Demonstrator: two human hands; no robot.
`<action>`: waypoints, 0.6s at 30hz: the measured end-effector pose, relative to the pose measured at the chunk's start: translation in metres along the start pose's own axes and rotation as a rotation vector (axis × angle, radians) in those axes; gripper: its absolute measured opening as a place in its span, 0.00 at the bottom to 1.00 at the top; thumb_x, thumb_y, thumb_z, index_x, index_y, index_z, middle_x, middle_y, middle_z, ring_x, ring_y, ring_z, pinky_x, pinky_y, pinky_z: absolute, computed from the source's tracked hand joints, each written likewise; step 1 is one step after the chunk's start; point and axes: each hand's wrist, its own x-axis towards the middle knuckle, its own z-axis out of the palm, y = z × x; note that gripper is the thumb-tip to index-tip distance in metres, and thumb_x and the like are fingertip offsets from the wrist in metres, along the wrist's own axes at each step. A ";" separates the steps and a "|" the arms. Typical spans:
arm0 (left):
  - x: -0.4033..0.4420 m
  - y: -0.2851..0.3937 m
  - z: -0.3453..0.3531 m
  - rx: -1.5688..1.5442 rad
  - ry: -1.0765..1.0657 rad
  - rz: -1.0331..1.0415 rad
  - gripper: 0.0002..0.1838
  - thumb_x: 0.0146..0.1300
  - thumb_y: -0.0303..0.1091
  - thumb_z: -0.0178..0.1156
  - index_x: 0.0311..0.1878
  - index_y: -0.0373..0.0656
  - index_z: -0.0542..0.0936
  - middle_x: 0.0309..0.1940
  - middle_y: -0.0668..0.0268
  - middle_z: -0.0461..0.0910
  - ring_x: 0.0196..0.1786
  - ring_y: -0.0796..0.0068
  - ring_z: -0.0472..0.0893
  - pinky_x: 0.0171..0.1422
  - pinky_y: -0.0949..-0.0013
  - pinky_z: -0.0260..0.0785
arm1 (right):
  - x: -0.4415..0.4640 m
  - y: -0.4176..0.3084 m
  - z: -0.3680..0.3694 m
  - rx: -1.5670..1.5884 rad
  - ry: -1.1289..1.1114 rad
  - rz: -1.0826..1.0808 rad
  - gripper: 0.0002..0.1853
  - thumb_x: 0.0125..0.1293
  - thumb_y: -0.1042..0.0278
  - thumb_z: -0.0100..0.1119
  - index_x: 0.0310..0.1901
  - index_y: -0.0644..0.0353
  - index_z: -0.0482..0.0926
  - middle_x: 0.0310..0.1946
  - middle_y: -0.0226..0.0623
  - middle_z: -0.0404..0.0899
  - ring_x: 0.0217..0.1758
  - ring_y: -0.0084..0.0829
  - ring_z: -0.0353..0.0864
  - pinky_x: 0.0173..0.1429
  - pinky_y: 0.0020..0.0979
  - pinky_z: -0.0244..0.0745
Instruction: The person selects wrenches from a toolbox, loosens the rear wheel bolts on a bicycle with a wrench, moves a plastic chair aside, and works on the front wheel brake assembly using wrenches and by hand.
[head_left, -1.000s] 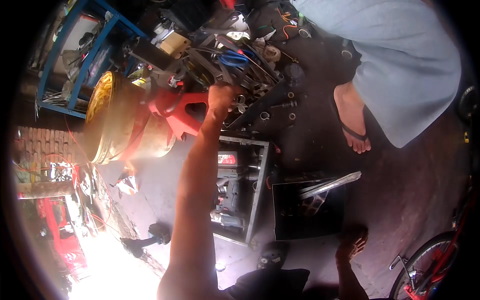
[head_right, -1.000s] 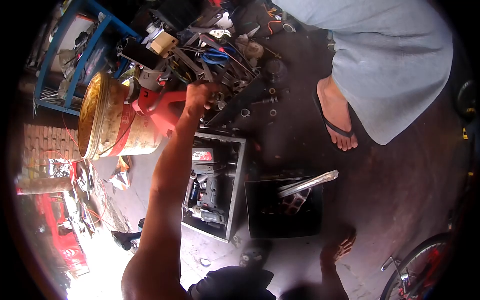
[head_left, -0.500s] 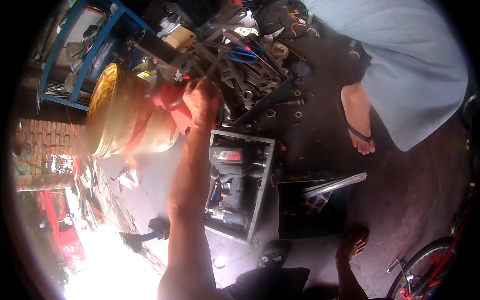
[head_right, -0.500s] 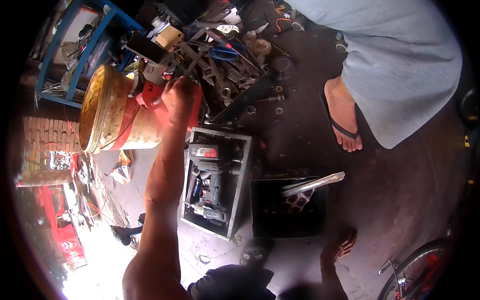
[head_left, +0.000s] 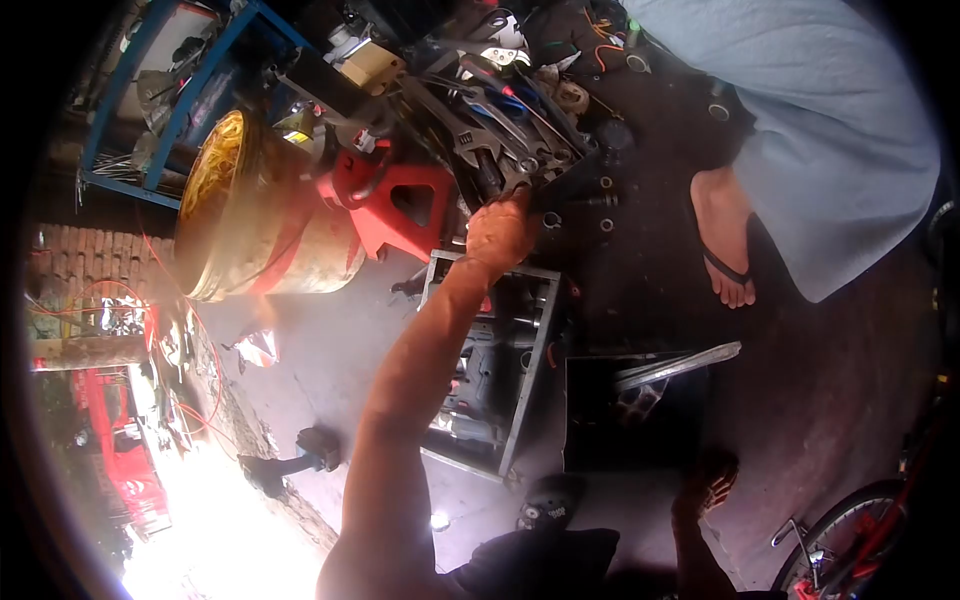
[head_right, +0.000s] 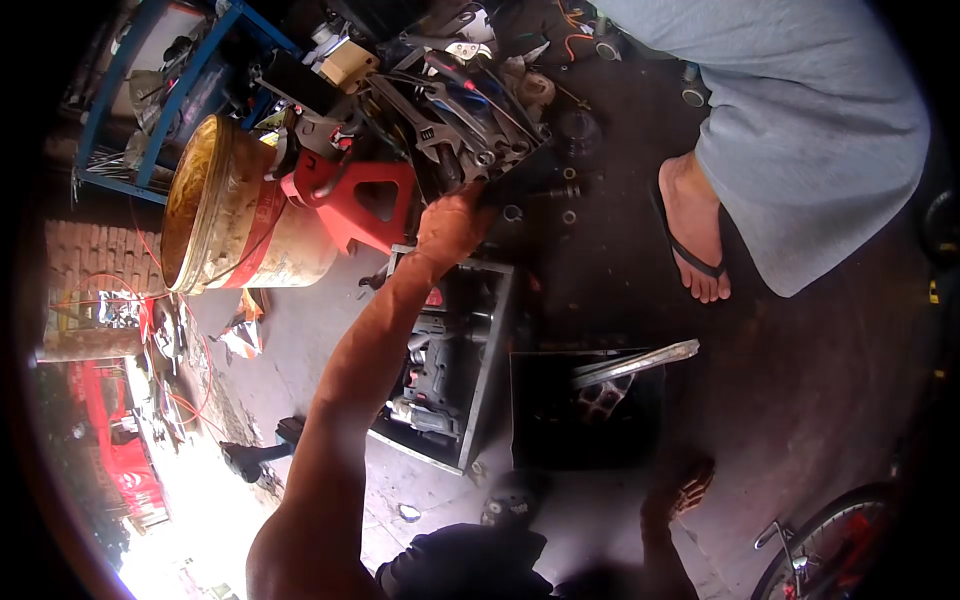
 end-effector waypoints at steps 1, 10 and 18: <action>0.001 0.004 0.002 0.029 -0.007 -0.035 0.20 0.62 0.44 0.62 0.54 0.45 0.82 0.45 0.52 0.85 0.51 0.46 0.82 0.55 0.50 0.74 | 0.000 -0.003 -0.005 -0.006 -0.026 0.008 0.37 0.74 0.48 0.47 0.77 0.57 0.48 0.77 0.46 0.48 0.81 0.48 0.45 0.76 0.55 0.47; -0.020 0.004 0.004 0.078 -0.072 -0.114 0.10 0.63 0.41 0.59 0.42 0.47 0.81 0.45 0.57 0.84 0.48 0.51 0.83 0.54 0.51 0.74 | 0.002 -0.012 -0.028 0.058 -0.043 -0.018 0.37 0.74 0.50 0.48 0.77 0.56 0.47 0.76 0.43 0.51 0.80 0.48 0.46 0.77 0.54 0.46; -0.077 -0.010 -0.008 0.223 -0.177 0.015 0.06 0.64 0.36 0.57 0.40 0.47 0.80 0.41 0.57 0.84 0.44 0.51 0.84 0.48 0.51 0.76 | 0.002 -0.012 -0.026 0.080 0.041 -0.055 0.36 0.74 0.51 0.50 0.76 0.56 0.50 0.76 0.42 0.52 0.80 0.47 0.48 0.77 0.53 0.47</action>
